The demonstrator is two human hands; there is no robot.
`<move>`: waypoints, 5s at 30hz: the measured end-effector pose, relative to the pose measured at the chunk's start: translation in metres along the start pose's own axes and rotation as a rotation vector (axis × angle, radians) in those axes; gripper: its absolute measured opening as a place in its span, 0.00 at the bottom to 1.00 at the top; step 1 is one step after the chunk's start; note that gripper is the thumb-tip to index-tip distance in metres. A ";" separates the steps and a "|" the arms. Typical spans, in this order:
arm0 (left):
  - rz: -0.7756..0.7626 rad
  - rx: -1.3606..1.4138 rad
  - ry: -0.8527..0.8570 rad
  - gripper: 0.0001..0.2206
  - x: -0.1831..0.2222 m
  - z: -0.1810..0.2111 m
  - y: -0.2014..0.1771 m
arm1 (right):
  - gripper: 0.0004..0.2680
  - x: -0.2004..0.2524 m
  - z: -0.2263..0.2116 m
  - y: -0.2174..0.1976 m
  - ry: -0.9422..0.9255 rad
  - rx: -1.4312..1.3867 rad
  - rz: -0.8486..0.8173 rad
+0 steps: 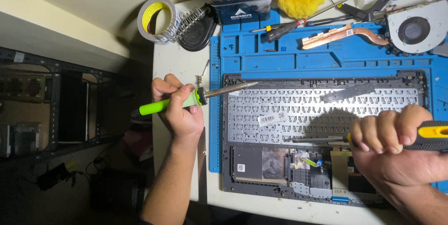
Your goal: Using a soldering iron to melt plastic rivets to secure a replacement keyboard into a laptop palmrest assembly.
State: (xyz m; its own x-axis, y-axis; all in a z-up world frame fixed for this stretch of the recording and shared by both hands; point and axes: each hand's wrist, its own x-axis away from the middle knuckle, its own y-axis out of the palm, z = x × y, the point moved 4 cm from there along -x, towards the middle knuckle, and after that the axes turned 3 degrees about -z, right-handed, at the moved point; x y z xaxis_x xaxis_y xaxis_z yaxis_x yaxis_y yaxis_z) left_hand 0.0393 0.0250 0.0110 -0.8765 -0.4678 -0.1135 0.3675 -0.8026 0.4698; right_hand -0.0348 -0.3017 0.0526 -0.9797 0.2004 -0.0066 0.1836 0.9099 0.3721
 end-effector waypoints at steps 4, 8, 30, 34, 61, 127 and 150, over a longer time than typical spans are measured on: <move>-0.017 0.044 -0.010 0.11 0.001 -0.001 -0.001 | 0.25 -0.001 0.004 0.006 0.092 -0.049 0.116; -0.021 0.055 -0.013 0.11 0.001 -0.002 -0.003 | 0.25 -0.002 0.006 0.007 0.076 -0.071 0.087; -0.055 -0.009 0.017 0.10 0.006 -0.003 -0.004 | 0.24 0.006 0.022 0.056 0.086 -0.244 0.052; -0.078 -0.009 0.033 0.09 0.006 -0.003 -0.003 | 0.23 0.006 0.028 0.053 0.097 -0.282 0.039; -0.148 0.004 0.080 0.10 0.007 0.002 -0.001 | 0.24 0.008 0.031 0.054 0.084 -0.311 0.036; -0.200 -0.076 0.092 0.11 0.010 -0.002 -0.005 | 0.30 -0.014 0.006 0.031 0.017 -0.097 0.086; -0.281 -0.057 0.067 0.11 0.018 0.001 -0.001 | 0.26 -0.007 0.017 0.023 -0.035 -0.248 0.052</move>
State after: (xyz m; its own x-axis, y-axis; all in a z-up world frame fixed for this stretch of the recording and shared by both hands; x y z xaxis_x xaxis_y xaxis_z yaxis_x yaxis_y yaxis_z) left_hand 0.0231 0.0182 0.0096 -0.9245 -0.2465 -0.2907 0.1323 -0.9229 0.3617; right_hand -0.0228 -0.2760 0.0458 -0.9652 0.2614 -0.0117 0.2045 0.7815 0.5894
